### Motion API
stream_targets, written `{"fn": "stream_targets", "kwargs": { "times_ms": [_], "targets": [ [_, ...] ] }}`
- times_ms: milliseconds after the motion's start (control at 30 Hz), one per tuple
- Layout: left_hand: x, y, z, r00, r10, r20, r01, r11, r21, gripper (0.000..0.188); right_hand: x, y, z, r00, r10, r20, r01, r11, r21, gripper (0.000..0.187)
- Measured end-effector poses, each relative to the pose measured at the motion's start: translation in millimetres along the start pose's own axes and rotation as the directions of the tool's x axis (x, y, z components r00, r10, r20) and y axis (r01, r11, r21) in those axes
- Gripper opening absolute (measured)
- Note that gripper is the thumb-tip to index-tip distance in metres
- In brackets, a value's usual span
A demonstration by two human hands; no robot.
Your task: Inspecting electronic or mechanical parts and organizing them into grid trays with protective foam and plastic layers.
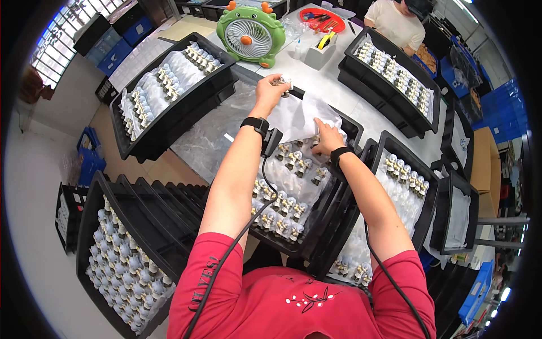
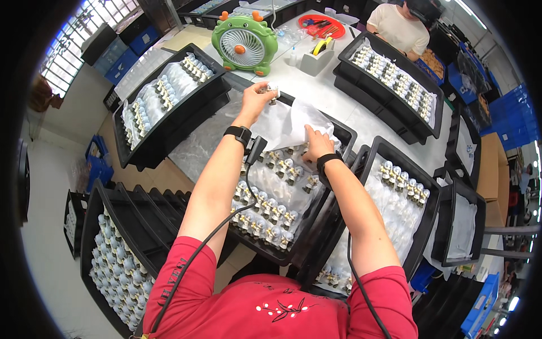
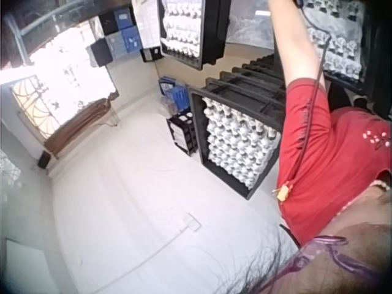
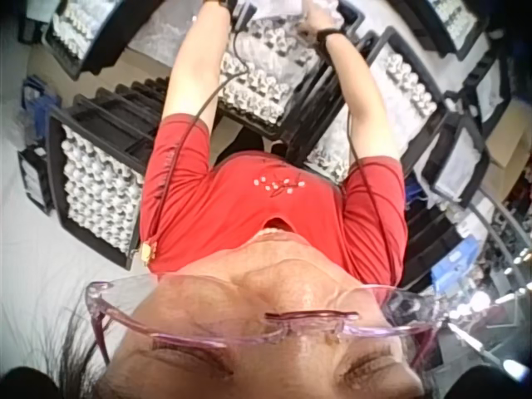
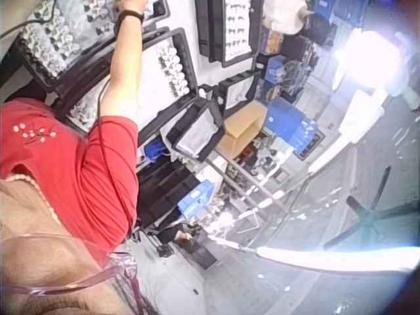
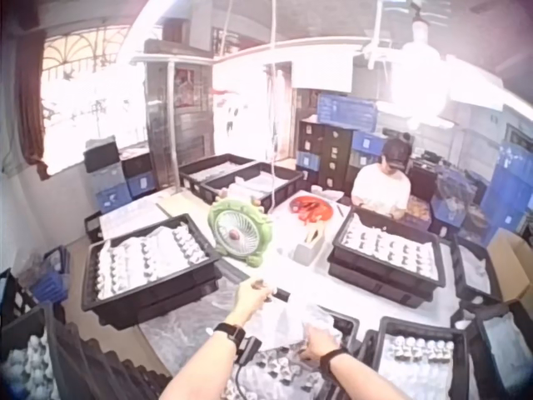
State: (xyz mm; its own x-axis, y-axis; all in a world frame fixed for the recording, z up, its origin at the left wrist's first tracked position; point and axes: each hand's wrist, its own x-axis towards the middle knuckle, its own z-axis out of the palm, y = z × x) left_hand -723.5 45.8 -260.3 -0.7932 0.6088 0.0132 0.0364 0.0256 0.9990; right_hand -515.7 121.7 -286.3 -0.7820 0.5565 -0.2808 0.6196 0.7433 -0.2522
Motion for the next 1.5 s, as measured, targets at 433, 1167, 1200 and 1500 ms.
{"fn": "stream_targets", "kwargs": {
  "times_ms": [433, 1167, 1200, 1500],
  "targets": [
    [3, -10, -8, 1.000, 0.012, 0.024, -0.012, 1.000, 0.009, 0.041, 8, 12, -25, 1.000, 0.017, -0.021, -0.014, 0.989, 0.149, 0.059],
    [4, -16, -42, 0.983, 0.002, 0.186, 0.013, 0.997, -0.082, 0.040, -67, 18, -65, 0.900, -0.437, 0.004, 0.436, 0.898, 0.064, 0.029],
    [5, -14, -45, 0.973, -0.012, 0.229, 0.046, 0.989, -0.144, 0.039, -67, 21, -63, 0.910, -0.413, 0.046, 0.410, 0.910, 0.064, 0.031],
    [13, 2, -52, 0.886, -0.282, 0.368, 0.279, 0.958, 0.063, 0.039, -40, 57, -85, 0.884, 0.310, 0.351, -0.465, 0.497, 0.733, 0.049]
  ]
}}
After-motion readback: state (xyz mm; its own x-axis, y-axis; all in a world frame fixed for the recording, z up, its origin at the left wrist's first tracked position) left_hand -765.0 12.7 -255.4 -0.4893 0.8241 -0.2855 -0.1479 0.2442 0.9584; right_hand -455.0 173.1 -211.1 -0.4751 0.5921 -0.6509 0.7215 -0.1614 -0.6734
